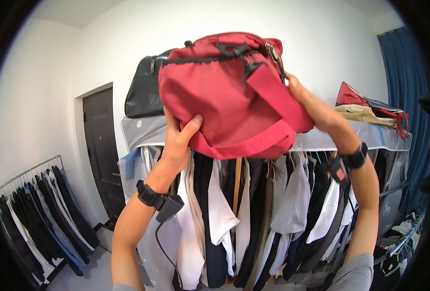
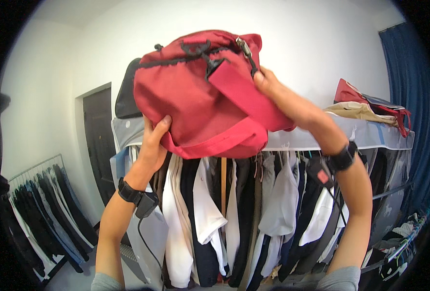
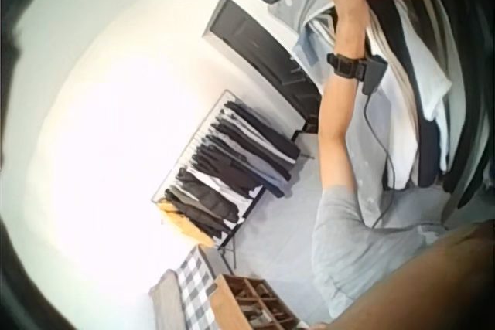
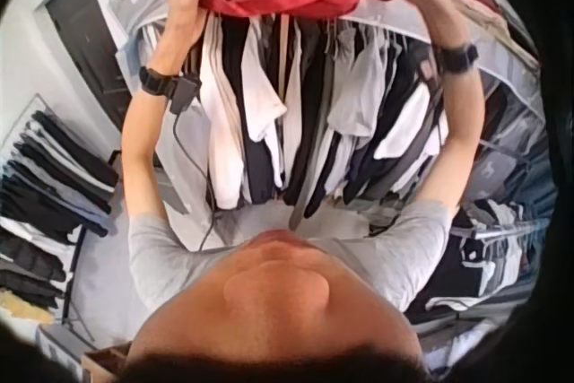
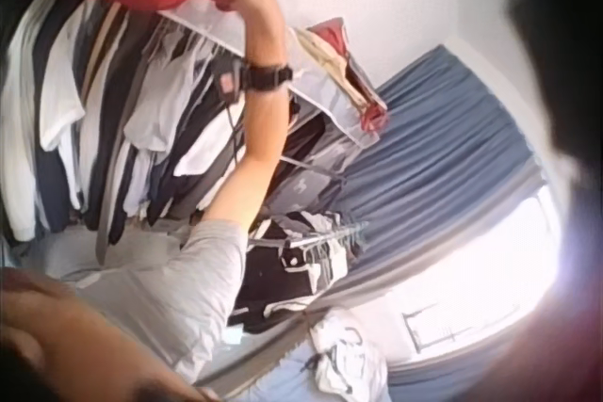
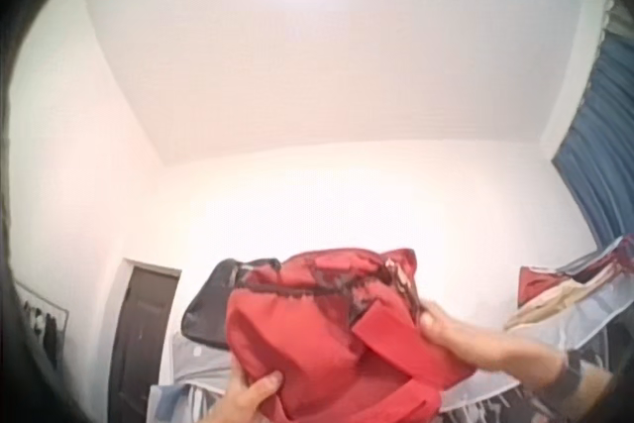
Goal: The person picks up a red backpack, zips it closed, and places it on a wardrobe shelf. They then pick up a white backpack, zip it, and place it on the same shelf. Finally, they pick up a white drawstring bag, close it, and place it on the shelf as well.
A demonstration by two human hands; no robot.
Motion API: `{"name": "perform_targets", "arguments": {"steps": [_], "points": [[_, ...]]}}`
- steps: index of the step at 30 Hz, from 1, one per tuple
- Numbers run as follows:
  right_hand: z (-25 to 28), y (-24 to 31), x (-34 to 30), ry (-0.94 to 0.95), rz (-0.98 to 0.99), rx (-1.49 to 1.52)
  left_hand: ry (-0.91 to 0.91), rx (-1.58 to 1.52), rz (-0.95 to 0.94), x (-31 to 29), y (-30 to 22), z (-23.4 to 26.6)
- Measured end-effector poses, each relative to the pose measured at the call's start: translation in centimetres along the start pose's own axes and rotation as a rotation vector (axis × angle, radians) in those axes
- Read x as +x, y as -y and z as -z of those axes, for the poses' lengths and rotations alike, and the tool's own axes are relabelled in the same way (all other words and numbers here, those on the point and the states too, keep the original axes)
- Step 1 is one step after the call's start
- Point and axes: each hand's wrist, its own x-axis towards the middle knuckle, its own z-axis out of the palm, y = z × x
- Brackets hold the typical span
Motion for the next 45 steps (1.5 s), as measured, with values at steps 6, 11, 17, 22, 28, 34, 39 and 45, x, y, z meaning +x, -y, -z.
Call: {"name": "perform_targets", "arguments": {"steps": [6, 11, 17, 22, 28, 34, 39, 45], "points": [[-2.1, 3.5, -2.3, 0.08, -0.078, 0.043, -0.009, -0.016, -0.015, 0.8, -0.3, -0.4], [-2.6, 3.6, -0.8, 0.147, -0.14, 0.068, -0.013, -0.069, -0.034, 1.8, -0.8, -0.8], [-2.3, 2.1, 2.6, 0.094, -0.133, 0.15, -0.025, -0.056, -0.068, 3.8, -0.1, -0.8], [-1.5, -0.8, 7.1, -0.037, 0.054, 0.033, 0.005, 0.009, -0.018, 7.1, 1.5, 0.2], [-0.3, -3.8, 11.7, -0.133, 0.132, -0.07, -0.011, 0.146, 0.003, 10.9, 3.2, 1.3], [0.0, -5.9, 13.4, -0.207, 0.075, -0.244, -0.011, 0.189, 0.112, 12.6, 3.9, 2.0], [0.3, -6.9, 14.6, -0.248, -0.013, -0.586, -0.056, 0.53, 0.156, 13.8, 4.9, 2.7], [-1.3, -7.2, 14.6, -0.333, -0.208, -0.898, -0.127, 1.19, 0.085, 14.5, 6.5, 2.7]]}}
